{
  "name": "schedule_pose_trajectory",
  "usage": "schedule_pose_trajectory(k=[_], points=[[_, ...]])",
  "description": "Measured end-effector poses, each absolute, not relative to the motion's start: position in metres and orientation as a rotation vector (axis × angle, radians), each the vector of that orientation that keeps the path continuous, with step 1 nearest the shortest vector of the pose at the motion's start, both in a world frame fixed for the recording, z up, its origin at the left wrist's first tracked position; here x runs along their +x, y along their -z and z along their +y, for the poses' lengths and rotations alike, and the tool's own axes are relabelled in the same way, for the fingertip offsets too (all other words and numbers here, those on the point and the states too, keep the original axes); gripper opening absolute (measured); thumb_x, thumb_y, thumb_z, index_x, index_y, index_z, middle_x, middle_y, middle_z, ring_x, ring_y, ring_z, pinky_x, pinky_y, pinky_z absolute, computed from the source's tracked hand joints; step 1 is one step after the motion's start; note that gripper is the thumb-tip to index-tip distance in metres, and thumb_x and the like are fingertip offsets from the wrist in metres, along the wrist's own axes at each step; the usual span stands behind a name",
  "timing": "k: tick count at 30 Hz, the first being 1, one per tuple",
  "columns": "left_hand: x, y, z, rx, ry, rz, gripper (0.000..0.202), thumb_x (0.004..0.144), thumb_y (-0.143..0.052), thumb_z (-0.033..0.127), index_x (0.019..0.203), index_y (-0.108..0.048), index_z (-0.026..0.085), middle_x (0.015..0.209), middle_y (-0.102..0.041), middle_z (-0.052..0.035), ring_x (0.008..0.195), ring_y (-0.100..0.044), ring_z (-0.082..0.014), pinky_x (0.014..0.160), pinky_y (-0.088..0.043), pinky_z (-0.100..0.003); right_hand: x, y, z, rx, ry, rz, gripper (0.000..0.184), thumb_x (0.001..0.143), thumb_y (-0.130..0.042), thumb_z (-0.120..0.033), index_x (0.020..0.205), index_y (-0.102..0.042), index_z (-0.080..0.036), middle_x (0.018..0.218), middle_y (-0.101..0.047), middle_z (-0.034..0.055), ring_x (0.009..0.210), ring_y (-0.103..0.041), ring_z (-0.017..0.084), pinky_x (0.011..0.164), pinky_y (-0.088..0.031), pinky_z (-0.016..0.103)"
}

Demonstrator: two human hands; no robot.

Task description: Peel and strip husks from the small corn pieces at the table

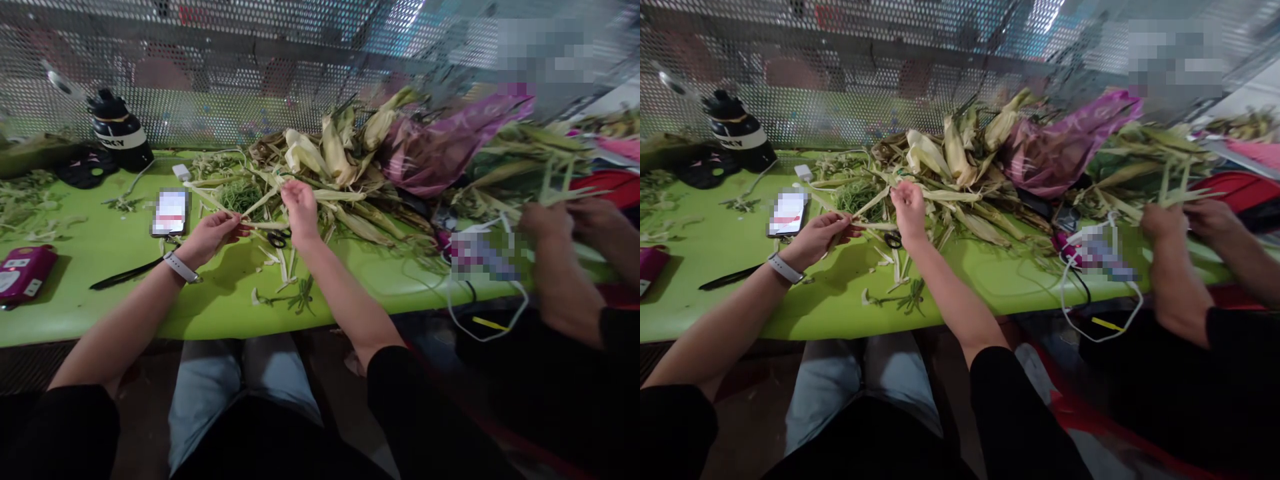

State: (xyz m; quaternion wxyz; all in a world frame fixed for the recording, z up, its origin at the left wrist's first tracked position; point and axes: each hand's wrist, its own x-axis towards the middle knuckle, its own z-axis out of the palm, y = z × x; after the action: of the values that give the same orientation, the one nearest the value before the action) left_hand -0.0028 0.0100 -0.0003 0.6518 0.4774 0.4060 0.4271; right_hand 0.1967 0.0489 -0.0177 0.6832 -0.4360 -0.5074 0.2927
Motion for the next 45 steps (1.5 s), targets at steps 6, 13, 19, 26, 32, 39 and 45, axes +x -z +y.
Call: schedule_pose_trajectory(k=[6, 13, 19, 26, 32, 39, 45], points=[[0.0, 0.002, 0.013, 0.933, -1.147, 0.835, 0.015, 0.095, -0.05, 0.019, 0.095, -0.065, 0.015, 0.105, -0.073, -0.0102, 0.102, -0.069, -0.0176, 0.093, -0.053, -0.033, 0.176, 0.009, 0.01, -1.042, -0.516, -1.689, 0.025, 0.088, -0.056, -0.044, 0.093, -0.062, -0.02, 0.088, -0.066, 0.0042, 0.081, -0.06, 0.016, 0.078, -0.048, 0.033], [0.002, 0.011, 0.012, 1.134, -1.244, 0.818, 0.013, 0.087, -0.064, 0.024, 0.098, -0.063, 0.018, 0.109, -0.07, -0.0062, 0.11, -0.065, -0.0167, 0.092, -0.052, -0.03, 0.144, 0.034, 0.006, -1.023, -1.361, -1.734, 0.028, 0.076, -0.067, -0.042, 0.08, -0.063, -0.015, 0.076, -0.067, 0.0014, 0.068, -0.058, 0.013, 0.068, -0.046, 0.028], [-0.006, 0.009, 0.02, 1.44, -1.255, 0.919, 0.019, 0.087, -0.063, 0.03, 0.099, -0.064, 0.016, 0.097, -0.071, -0.0075, 0.097, -0.066, -0.0168, 0.088, -0.051, -0.031, 0.155, 0.023, 0.011, -0.991, -1.387, -1.502, 0.012, 0.069, -0.065, -0.024, 0.066, -0.055, -0.018, 0.064, -0.063, -0.0021, 0.062, -0.056, 0.011, 0.06, -0.044, 0.023], [-0.02, 0.013, 0.031, 1.814, -1.222, 1.114, 0.019, 0.082, -0.067, 0.031, 0.095, -0.067, 0.016, 0.084, -0.069, -0.0047, 0.074, -0.063, -0.0138, 0.069, -0.05, -0.027, 0.187, 0.002, 0.024, -1.132, -1.159, -1.626, 0.009, 0.07, -0.056, -0.026, 0.066, -0.053, -0.019, 0.064, -0.063, 0.0005, 0.061, -0.056, 0.014, 0.059, -0.044, 0.027], [-0.021, 0.005, 0.026, 2.08, -1.408, 1.329, 0.016, 0.072, -0.077, 0.031, 0.079, -0.071, 0.018, 0.088, -0.068, -0.0071, 0.082, -0.061, -0.0179, 0.07, -0.048, -0.029, 0.183, 0.01, 0.02, -1.053, -0.242, -2.039, 0.042, 0.077, -0.059, -0.032, 0.115, -0.056, -0.016, 0.119, -0.062, 0.0139, 0.111, -0.055, 0.028, 0.097, -0.044, 0.046], [-0.012, 0.0, 0.005, 2.047, -1.065, 1.27, 0.014, 0.078, -0.067, 0.029, 0.076, -0.07, 0.015, 0.065, -0.07, -0.0027, 0.057, -0.062, -0.0137, 0.055, -0.046, -0.024, 0.17, 0.02, 0.012, -0.935, -0.089, -2.102, 0.041, 0.091, -0.052, -0.045, 0.122, -0.054, -0.017, 0.108, -0.065, 0.0125, 0.102, -0.058, 0.025, 0.094, -0.047, 0.041], [-0.009, 0.006, 0.004, 1.94, -1.195, 1.213, 0.024, 0.078, -0.071, 0.04, 0.073, -0.072, 0.016, 0.061, -0.069, -0.0039, 0.055, -0.064, -0.0149, 0.054, -0.048, -0.026, 0.167, 0.015, 0.007, -0.955, -0.372, -1.881, 0.028, 0.096, -0.046, -0.046, 0.092, -0.061, -0.023, 0.097, -0.066, 0.0078, 0.095, -0.061, 0.02, 0.09, -0.048, 0.036]])
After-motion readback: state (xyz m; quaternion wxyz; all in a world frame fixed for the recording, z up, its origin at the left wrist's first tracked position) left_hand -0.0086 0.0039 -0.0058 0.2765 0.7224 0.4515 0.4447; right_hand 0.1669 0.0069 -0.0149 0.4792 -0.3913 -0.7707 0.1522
